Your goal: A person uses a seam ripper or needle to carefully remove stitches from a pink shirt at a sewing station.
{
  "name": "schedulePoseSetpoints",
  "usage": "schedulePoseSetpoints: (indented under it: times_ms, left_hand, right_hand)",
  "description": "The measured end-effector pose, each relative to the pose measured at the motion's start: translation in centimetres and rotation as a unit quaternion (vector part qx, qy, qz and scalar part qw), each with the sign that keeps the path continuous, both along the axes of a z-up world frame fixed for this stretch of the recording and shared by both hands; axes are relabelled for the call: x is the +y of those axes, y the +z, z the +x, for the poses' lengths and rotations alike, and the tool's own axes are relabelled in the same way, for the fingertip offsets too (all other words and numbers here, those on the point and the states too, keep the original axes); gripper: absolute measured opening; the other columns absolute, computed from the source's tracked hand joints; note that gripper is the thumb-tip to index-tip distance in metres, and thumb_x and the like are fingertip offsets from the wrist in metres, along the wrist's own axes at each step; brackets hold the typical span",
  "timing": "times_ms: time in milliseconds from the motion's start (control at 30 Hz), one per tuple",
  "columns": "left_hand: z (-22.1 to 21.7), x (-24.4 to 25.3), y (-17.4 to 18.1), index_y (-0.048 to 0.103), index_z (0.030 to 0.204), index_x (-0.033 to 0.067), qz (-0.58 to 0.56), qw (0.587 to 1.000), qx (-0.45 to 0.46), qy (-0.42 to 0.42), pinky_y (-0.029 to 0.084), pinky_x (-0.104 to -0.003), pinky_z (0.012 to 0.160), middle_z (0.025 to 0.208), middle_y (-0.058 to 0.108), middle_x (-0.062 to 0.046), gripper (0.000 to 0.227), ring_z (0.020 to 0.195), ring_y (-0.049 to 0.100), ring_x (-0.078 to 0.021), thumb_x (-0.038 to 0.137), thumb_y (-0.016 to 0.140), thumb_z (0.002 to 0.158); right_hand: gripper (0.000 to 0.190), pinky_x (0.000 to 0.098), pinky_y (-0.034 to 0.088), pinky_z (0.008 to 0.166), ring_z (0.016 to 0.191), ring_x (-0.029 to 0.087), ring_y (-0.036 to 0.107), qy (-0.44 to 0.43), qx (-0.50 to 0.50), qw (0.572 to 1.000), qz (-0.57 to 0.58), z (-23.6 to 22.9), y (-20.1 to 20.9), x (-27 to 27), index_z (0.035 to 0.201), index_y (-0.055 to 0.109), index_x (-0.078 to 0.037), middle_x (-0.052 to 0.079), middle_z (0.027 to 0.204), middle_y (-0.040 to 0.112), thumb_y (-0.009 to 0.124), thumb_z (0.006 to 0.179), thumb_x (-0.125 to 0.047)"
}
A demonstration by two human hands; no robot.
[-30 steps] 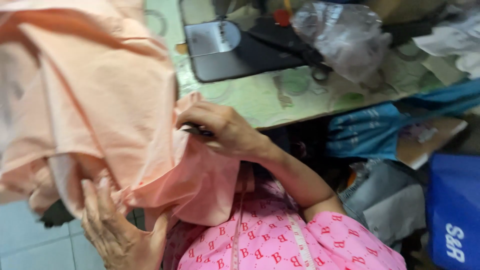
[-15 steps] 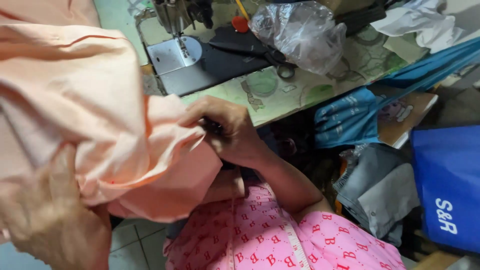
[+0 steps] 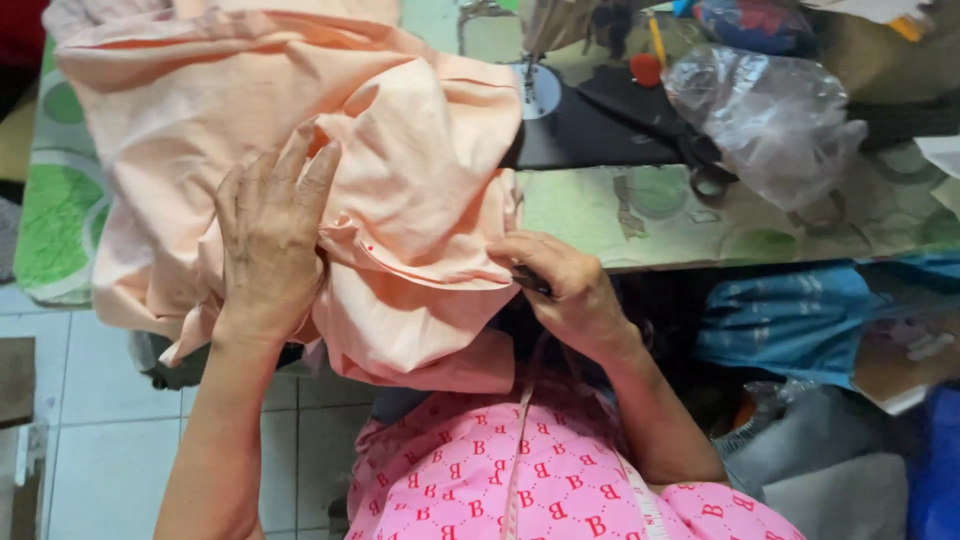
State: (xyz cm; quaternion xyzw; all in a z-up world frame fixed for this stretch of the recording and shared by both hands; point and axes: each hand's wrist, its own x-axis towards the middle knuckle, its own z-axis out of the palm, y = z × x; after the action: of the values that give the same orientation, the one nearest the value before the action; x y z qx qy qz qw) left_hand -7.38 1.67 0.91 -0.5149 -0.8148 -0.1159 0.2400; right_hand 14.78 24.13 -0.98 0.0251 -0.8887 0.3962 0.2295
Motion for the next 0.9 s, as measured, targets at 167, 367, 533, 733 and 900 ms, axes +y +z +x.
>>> schedulePoseSetpoints:
  times_ms: [167, 367, 533, 733, 900]
  left_hand:
    - [3.8, -2.3, 3.0, 0.037, 0.163, 0.0110, -0.008, 0.990, -0.136, 0.040, 0.032, -0.062, 0.119, 0.164, 0.037, -0.025, 0.087, 0.147, 0.039, -0.0473, -0.011, 0.057, 0.081]
    - [10.4, -1.3, 3.4, 0.062, 0.128, 0.0017, 0.101, 0.988, -0.110, -0.049, 0.033, -0.051, 0.108, 0.133, 0.057, -0.018, 0.025, 0.125, 0.052, -0.0355, 0.005, 0.054, 0.105]
    - [11.7, 2.5, -0.6, 0.076, 0.098, 0.0090, 0.174, 0.977, 0.002, -0.119, 0.052, -0.041, 0.080, 0.092, 0.067, -0.008, 0.018, 0.087, 0.068, -0.0253, 0.011, 0.058, 0.101]
    - [11.2, 3.7, -2.2, 0.074, 0.090, 0.0059, 0.190, 0.975, 0.071, -0.090, 0.053, -0.040, 0.076, 0.082, 0.063, -0.010, 0.020, 0.077, 0.066, -0.0256, 0.012, 0.059, 0.101]
    - [11.5, 3.4, -1.1, 0.073, 0.088, 0.0028, 0.240, 0.958, 0.098, -0.120, 0.052, -0.034, 0.077, 0.082, 0.063, -0.013, 0.025, 0.076, 0.066, -0.0246, 0.004, 0.054, 0.104]
  right_hand:
    - [0.032, 0.0267, 0.051, 0.091, 0.102, 0.017, 0.070, -0.050, -0.075, 0.995, -0.048, 1.3, 1.3, 0.2, 0.126, 0.066, -0.008, 0.005, 0.119, 0.073, 0.056, 0.098, 0.003]
    - [0.017, 0.0215, 0.042, 0.062, 0.059, 0.006, 0.045, -0.132, -0.081, 0.984, -0.087, 0.9, 2.1, -1.5, 0.119, 0.068, -0.009, -0.001, 0.100, 0.071, 0.066, 0.102, -0.012]
    - [0.022, 0.0312, 0.051, 0.054, 0.052, 0.019, 0.057, -0.107, 0.003, 0.993, -0.042, -0.8, 1.0, -1.6, 0.113, 0.075, -0.008, 0.006, 0.084, 0.073, 0.081, 0.092, -0.010]
    - [0.017, 0.0309, 0.046, 0.052, 0.053, 0.018, 0.052, -0.108, 0.019, 0.994, -0.014, -0.9, 2.8, -0.2, 0.108, 0.077, -0.005, 0.010, 0.089, 0.069, 0.084, 0.092, -0.005]
    - [0.026, 0.0437, 0.058, 0.069, 0.079, 0.036, 0.072, 0.000, 0.015, 0.997, 0.069, -2.1, 5.6, -2.4, 0.115, 0.072, -0.004, 0.013, 0.095, 0.073, 0.080, 0.091, -0.007]
